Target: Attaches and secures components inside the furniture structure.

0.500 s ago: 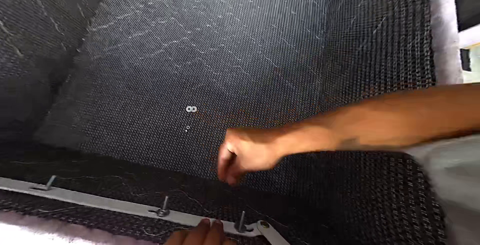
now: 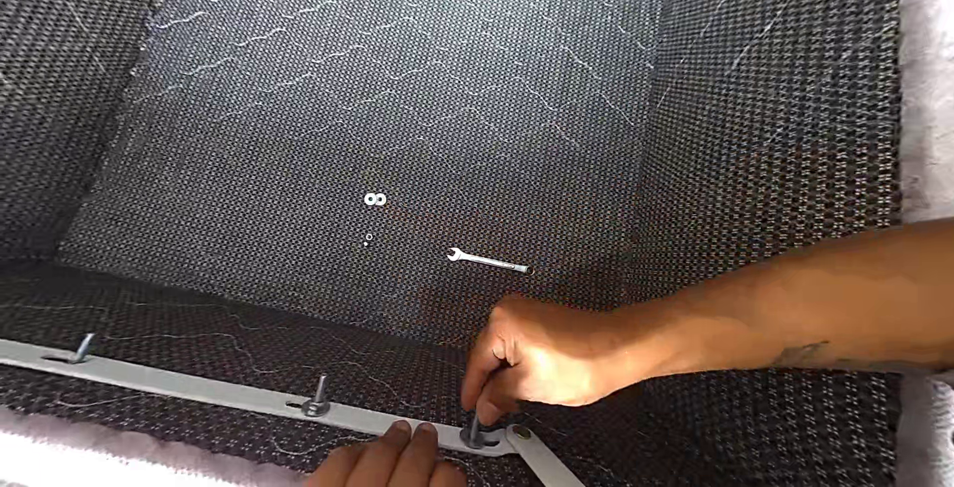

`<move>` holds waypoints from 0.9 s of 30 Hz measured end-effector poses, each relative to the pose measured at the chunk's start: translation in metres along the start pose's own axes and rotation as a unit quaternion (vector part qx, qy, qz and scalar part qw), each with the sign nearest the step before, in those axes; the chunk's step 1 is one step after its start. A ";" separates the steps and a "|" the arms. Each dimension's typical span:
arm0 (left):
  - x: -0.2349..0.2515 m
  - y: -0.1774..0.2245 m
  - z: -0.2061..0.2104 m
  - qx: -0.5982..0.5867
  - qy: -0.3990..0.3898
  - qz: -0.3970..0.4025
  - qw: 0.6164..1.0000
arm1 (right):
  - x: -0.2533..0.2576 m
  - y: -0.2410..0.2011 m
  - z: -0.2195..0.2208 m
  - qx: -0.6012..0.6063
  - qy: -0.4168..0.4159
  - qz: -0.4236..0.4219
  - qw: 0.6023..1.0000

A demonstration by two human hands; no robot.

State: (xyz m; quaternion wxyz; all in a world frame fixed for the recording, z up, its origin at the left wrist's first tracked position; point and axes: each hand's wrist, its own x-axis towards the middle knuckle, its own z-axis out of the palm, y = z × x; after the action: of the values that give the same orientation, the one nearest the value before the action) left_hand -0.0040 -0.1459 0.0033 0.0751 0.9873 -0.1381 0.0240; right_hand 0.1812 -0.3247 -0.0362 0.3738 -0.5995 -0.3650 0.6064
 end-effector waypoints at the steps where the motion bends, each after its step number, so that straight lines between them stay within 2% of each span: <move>1: 0.000 0.000 0.000 -0.001 -0.001 -0.001 1.000 | 0.000 0.000 0.000 0.001 -0.012 0.012 1.000; 6: 0.000 0.001 0.000 -0.002 -0.004 -0.005 1.000 | 0.001 0.002 0.009 -0.078 -0.022 0.019 0.997; 10: 0.000 0.001 0.001 -0.003 -0.002 0.001 1.000 | 0.006 0.001 -0.004 -0.007 -0.080 0.083 0.993; 11: 0.000 0.001 0.001 -0.003 -0.001 0.000 1.000 | 0.008 0.001 -0.012 -0.037 -0.063 0.056 0.996; 13: 0.000 0.000 0.001 -0.004 -0.002 -0.001 1.000 | 0.009 0.001 -0.024 -0.154 -0.008 -0.068 0.986; 14: 0.000 0.000 0.001 -0.004 -0.003 -0.001 1.000 | 0.008 -0.001 -0.027 -0.197 -0.031 -0.103 0.974; 15: 0.000 0.000 0.001 -0.004 -0.006 -0.001 1.000 | 0.006 -0.001 -0.024 -0.233 -0.069 -0.108 0.964; 16: 0.000 0.000 0.000 -0.001 -0.009 0.002 1.000 | 0.004 -0.002 -0.020 -0.268 -0.112 -0.074 0.954; 18: -0.001 0.000 0.000 -0.001 -0.008 0.006 1.000 | 0.003 0.000 -0.015 -0.317 -0.142 -0.032 0.937; 21: -0.001 0.000 0.001 -0.006 -0.007 0.004 1.000 | 0.004 -0.004 -0.018 -0.316 -0.110 -0.098 0.937; 24: -0.001 0.001 0.000 -0.005 -0.005 0.005 1.000 | -0.002 -0.001 -0.016 -0.358 -0.157 -0.030 0.920; 25: 0.000 0.000 0.000 -0.005 -0.002 0.005 1.000 | -0.002 0.000 -0.017 -0.365 -0.137 -0.029 0.920; 27: 0.001 0.000 0.000 -0.006 -0.004 0.000 1.000 | 0.002 -0.005 -0.022 -0.347 -0.078 -0.090 0.930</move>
State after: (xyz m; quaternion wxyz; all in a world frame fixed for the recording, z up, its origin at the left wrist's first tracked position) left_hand -0.0029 -0.1467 0.0029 0.0806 0.9869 -0.1384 0.0188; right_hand 0.2028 -0.3206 -0.0329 0.1654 -0.6071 -0.6332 0.4507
